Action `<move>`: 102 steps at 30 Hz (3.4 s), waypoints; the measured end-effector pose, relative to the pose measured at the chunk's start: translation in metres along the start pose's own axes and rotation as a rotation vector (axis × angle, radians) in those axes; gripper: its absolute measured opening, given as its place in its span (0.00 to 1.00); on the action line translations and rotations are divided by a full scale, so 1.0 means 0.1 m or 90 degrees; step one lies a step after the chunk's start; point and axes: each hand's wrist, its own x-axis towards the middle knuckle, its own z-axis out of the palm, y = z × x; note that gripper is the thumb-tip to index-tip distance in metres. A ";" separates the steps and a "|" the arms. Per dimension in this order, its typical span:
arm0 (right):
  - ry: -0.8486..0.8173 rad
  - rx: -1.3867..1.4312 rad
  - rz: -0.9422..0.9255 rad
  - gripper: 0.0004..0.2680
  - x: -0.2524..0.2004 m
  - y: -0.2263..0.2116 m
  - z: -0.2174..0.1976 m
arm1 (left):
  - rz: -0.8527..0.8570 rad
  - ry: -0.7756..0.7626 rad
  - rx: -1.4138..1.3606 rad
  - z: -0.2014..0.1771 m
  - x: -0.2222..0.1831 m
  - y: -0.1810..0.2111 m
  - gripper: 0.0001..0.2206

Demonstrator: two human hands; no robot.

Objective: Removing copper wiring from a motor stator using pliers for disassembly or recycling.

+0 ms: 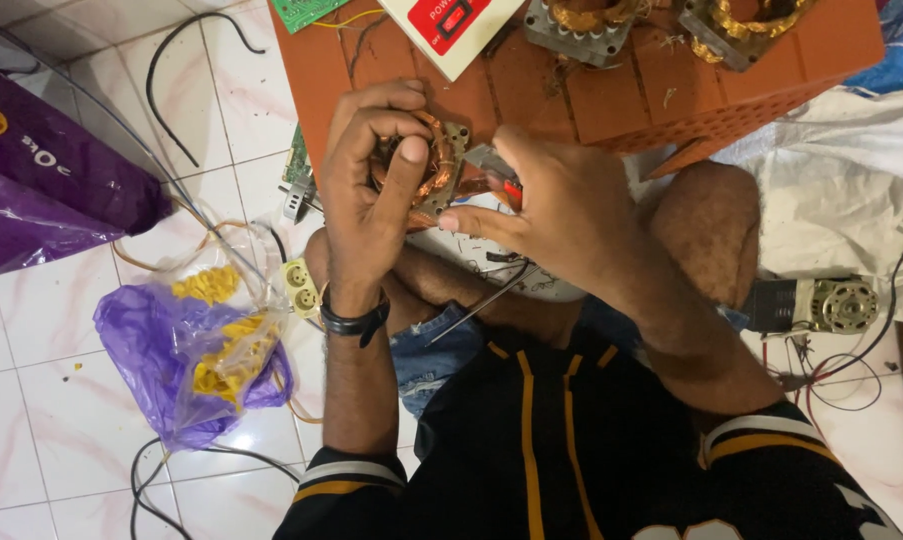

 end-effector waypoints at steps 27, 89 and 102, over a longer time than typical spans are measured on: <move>0.006 -0.007 -0.040 0.24 0.04 0.00 0.01 | 0.008 0.001 0.005 0.02 -0.02 -0.02 0.02; -0.118 0.042 -0.201 0.06 0.40 -0.29 -0.41 | -0.021 0.059 -0.122 0.06 -0.10 -0.11 0.17; 0.060 -0.217 -0.305 0.07 0.64 0.08 -0.26 | -0.007 0.123 -0.004 0.10 -0.14 -0.04 0.14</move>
